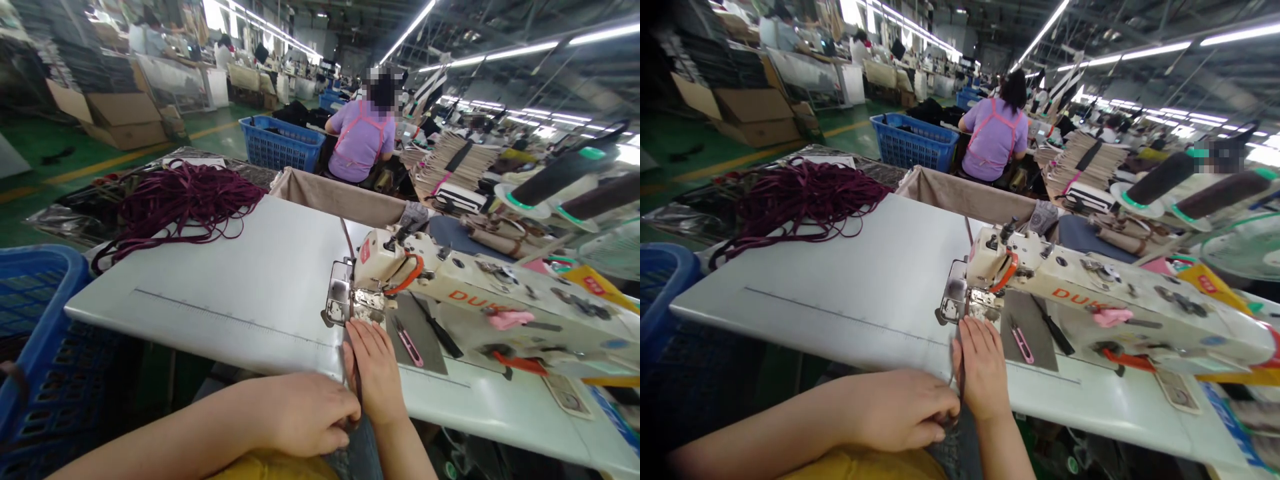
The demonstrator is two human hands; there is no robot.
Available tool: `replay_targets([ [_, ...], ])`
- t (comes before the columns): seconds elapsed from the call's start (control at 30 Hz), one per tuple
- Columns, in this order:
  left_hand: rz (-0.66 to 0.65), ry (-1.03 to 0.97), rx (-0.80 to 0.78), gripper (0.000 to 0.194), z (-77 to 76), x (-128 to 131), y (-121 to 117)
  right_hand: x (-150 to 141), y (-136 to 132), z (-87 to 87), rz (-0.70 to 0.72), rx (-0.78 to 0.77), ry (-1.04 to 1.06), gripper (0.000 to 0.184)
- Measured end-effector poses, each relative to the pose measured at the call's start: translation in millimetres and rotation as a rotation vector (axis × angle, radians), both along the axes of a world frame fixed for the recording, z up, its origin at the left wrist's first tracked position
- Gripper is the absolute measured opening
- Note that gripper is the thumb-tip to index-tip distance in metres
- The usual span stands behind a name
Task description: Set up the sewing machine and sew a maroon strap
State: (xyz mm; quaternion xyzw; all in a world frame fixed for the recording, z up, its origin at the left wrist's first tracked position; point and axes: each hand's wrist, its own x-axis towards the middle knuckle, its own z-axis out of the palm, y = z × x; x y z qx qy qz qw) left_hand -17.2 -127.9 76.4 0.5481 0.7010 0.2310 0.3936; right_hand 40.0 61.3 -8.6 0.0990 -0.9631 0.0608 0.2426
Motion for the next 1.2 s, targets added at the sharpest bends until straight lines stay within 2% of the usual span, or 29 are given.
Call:
replay_targets([
  [0.3, -0.019, 0.132, -0.006, 0.025, -3.7, -4, -1, 0, 2, -0.3, 0.039, 0.034, 0.023, 0.033],
  [0.43, -0.148, 0.207, 0.043, 0.024, 1.1, -2, 0, 0, 3, 0.6, 0.056, 0.039, 0.028, 0.032],
  [0.57, -0.323, 0.135, 0.121, 0.022, 6.8, -5, 1, -1, 3, 1.6, 0.065, 0.048, 0.034, 0.032],
  [0.7, -0.339, 0.091, 0.147, 0.020, 2.1, -11, 2, -1, 4, -0.1, 0.068, 0.060, 0.047, 0.032],
  [0.87, -0.235, 0.182, 0.092, 0.017, -6.4, -24, 3, 1, 7, -3.5, 0.077, 0.061, 0.063, 0.033],
  [0.97, -0.136, 0.232, 0.006, 0.017, -6.2, -43, 1, 1, 8, -3.8, 0.100, 0.053, 0.073, 0.032],
  [1.03, -0.019, 0.266, -0.035, 0.019, -5.6, -62, 0, 1, 8, -3.6, 0.110, 0.043, 0.082, 0.032],
  [1.2, 0.403, 0.333, -0.017, 0.021, -15.0, -121, 13, 3, 9, -4.7, 0.120, 0.025, 0.063, 0.032],
])
